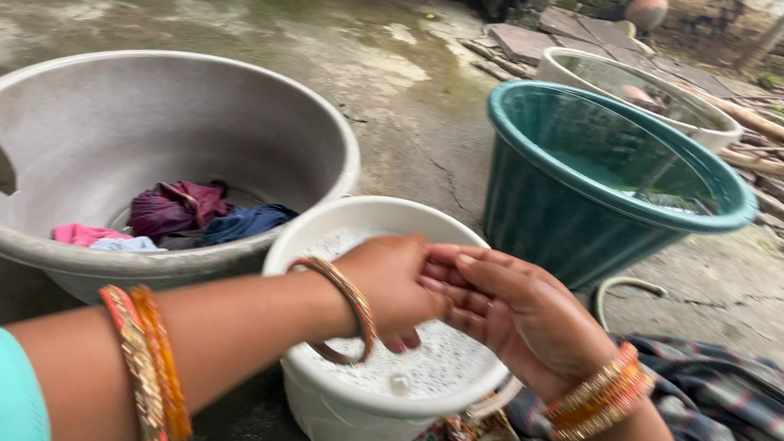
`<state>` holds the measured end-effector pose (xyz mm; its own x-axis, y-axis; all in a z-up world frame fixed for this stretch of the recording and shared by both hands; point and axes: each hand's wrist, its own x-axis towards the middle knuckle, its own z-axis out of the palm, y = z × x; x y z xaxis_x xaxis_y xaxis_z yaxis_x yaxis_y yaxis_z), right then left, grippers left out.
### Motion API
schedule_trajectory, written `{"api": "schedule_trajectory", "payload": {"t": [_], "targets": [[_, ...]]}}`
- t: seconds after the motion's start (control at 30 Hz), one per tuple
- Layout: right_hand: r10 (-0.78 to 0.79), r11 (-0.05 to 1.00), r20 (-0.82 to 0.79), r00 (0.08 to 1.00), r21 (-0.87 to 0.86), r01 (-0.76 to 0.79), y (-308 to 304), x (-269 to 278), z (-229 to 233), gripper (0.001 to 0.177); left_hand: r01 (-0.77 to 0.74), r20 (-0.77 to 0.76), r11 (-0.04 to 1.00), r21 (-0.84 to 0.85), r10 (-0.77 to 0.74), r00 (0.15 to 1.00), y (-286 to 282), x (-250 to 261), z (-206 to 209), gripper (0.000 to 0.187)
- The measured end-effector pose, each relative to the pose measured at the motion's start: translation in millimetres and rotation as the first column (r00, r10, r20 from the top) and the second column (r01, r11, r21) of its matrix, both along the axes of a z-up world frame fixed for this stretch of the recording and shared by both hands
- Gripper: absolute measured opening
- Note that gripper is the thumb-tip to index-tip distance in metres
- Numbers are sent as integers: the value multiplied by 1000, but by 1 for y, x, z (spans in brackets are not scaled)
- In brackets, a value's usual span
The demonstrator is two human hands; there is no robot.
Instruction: The person washes clothes by hand in a bucket of soapy water, wringing out a blue garment, a pink garment, and a white garment before picking up and inspecting a black garment.
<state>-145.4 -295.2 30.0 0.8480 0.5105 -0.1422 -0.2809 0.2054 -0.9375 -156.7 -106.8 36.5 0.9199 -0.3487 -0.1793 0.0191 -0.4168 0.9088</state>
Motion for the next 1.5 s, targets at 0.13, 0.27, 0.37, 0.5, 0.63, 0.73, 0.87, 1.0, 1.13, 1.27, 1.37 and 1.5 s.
{"api": "schedule_trajectory", "payload": {"t": [0.13, 0.27, 0.37, 0.5, 0.63, 0.73, 0.87, 1.0, 1.13, 1.27, 1.37, 1.5], "targets": [[-135, 985, -4, 991, -104, 134, -55, -20, -2, 38, 74, 54, 986, 150, -83, 995, -53, -18, 5, 40], [-188, 966, 4, 982, -177, 186, -102, -27, -14, 36, 80, 119, 993, 92, -90, 989, -101, -24, -19, 39], [-215, 936, -3, 977, -285, 205, -135, -24, -41, 31, 63, 228, 993, 104, -85, 970, -131, -28, -62, 41], [-148, 884, -200, 968, -465, 39, -162, -11, -111, 19, 135, 242, 945, 297, -211, 947, -150, -33, -130, 42], [-152, 892, -277, 949, -451, 11, -177, 0, -190, 18, 177, 268, 862, 475, -334, 904, -155, -30, -179, 47], [-203, 819, -223, 953, -573, 40, -187, 0, -240, 28, 239, 135, 800, 550, -367, 920, -161, -29, -212, 56], [50, 328, 222, 974, -924, 194, -185, -18, -284, 40, 186, 133, 718, 671, -363, 922, -163, -29, -250, 57], [119, 93, 207, 971, -976, 196, -157, -45, -289, 60, 248, 20, 552, 796, -433, 901, -159, -30, -274, 68], [107, 79, 162, 981, -985, 154, -138, -62, -280, 85, 166, 95, 563, 810, -405, 909, -160, -27, -304, 46], [83, 12, 58, 995, -998, 57, -138, -60, -283, 52, 134, 112, 653, 746, -320, 941, -155, -31, -325, 24], [76, 10, 179, 981, -984, 178, -143, -55, -291, 32, 37, 126, 779, 626, -147, 981, -160, -30, -324, 24], [-38, 92, 417, 908, -903, 419, -155, -32, -285, 28, -151, 160, 924, 351, 99, 982, -180, -25, -302, 35]]}}
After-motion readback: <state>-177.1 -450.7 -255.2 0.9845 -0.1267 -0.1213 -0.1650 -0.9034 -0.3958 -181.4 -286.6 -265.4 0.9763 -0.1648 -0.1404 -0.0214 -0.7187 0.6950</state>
